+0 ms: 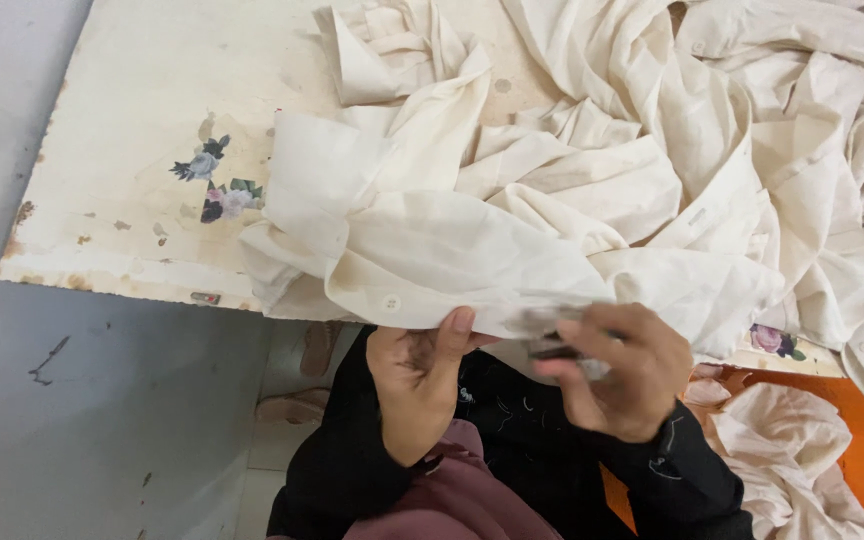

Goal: Trimming loose threads from white shirts using small scissors in a sewing factory.

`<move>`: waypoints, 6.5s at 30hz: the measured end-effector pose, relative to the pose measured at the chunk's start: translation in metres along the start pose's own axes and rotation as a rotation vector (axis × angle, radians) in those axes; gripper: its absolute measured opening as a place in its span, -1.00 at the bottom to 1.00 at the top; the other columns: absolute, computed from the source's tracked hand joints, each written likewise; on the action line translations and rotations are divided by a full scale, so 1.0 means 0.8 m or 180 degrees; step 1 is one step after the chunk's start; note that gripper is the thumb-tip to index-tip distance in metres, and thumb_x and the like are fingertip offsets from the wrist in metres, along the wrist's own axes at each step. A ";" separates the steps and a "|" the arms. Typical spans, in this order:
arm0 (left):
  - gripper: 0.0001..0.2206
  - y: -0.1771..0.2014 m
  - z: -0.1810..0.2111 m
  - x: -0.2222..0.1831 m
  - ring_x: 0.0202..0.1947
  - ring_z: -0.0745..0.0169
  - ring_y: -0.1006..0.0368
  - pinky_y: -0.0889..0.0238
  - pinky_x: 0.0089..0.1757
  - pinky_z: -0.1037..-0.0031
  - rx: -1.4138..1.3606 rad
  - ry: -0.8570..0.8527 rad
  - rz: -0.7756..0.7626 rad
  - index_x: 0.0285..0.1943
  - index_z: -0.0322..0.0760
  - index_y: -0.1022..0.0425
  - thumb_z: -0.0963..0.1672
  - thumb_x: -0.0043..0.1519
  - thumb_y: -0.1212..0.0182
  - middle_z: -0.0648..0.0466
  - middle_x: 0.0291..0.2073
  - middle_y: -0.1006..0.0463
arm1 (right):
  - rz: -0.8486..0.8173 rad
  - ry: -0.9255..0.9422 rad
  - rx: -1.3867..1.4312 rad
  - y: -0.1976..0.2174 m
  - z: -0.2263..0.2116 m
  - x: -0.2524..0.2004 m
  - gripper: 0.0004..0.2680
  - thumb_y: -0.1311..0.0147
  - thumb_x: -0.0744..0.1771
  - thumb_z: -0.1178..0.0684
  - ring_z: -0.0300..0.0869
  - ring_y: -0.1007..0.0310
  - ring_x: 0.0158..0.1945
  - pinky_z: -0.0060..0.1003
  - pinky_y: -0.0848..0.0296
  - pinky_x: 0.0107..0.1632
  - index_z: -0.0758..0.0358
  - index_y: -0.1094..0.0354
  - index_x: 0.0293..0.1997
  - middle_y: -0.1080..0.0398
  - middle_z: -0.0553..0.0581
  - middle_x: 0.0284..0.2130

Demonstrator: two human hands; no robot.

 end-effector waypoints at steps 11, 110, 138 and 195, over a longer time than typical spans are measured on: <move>-0.82 0.058 0.016 0.053 -0.79 0.16 -0.38 -0.32 -0.66 0.46 0.0256 -0.0094 0.0803 -0.42 -0.29 -0.14 -0.13 0.21 0.28 -0.04 -0.80 -0.34 | 0.0056 -0.0038 -0.0589 0.012 0.040 -0.044 -0.96 -0.11 0.19 0.19 -0.15 -0.09 -0.73 -0.31 -0.24 -0.54 0.29 -0.45 -0.50 -0.21 0.10 -0.72; -0.25 0.148 -0.059 0.488 0.28 0.19 0.06 0.73 0.02 -0.10 0.2837 -0.0352 0.1048 0.25 0.30 0.49 0.02 0.28 -0.25 0.13 0.25 -0.15 | 0.0609 -0.1625 -0.1221 0.159 0.303 -0.016 -0.88 -0.13 0.32 0.33 0.05 -0.28 -0.19 -0.25 -0.27 -0.11 0.35 -0.39 -0.10 -0.29 0.30 -0.28; -0.71 -0.026 0.094 0.332 -0.29 0.37 -0.17 -0.15 -0.22 0.62 0.0975 -0.2058 -0.0738 -0.14 -0.27 -0.18 -0.34 -0.01 0.21 0.08 -0.29 -0.22 | -0.2105 -0.2145 0.1418 -0.124 0.265 0.134 -0.65 -0.14 0.08 -0.04 0.14 -0.32 -0.12 -0.14 -0.29 -0.12 0.24 -0.31 -0.14 -0.26 0.31 -0.02; -0.68 -0.173 0.046 0.239 -0.47 0.05 -0.35 -0.17 -0.36 0.34 0.3703 -0.2450 -0.1062 -0.29 -0.21 -0.35 -0.26 -0.24 -0.18 0.04 -0.49 -0.41 | -0.0166 -0.2093 0.1310 -0.032 0.224 0.169 -0.96 -0.14 0.17 0.17 -0.43 -0.12 -0.53 -0.54 -0.16 -0.44 0.23 -0.41 -0.42 -0.34 0.01 -0.66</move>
Point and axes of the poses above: each hand's wrist, its own x-axis towards the middle knuckle, its own y-axis out of the back of the hand, z = x × y, the point moved 9 cm from there along x, towards the middle knuckle
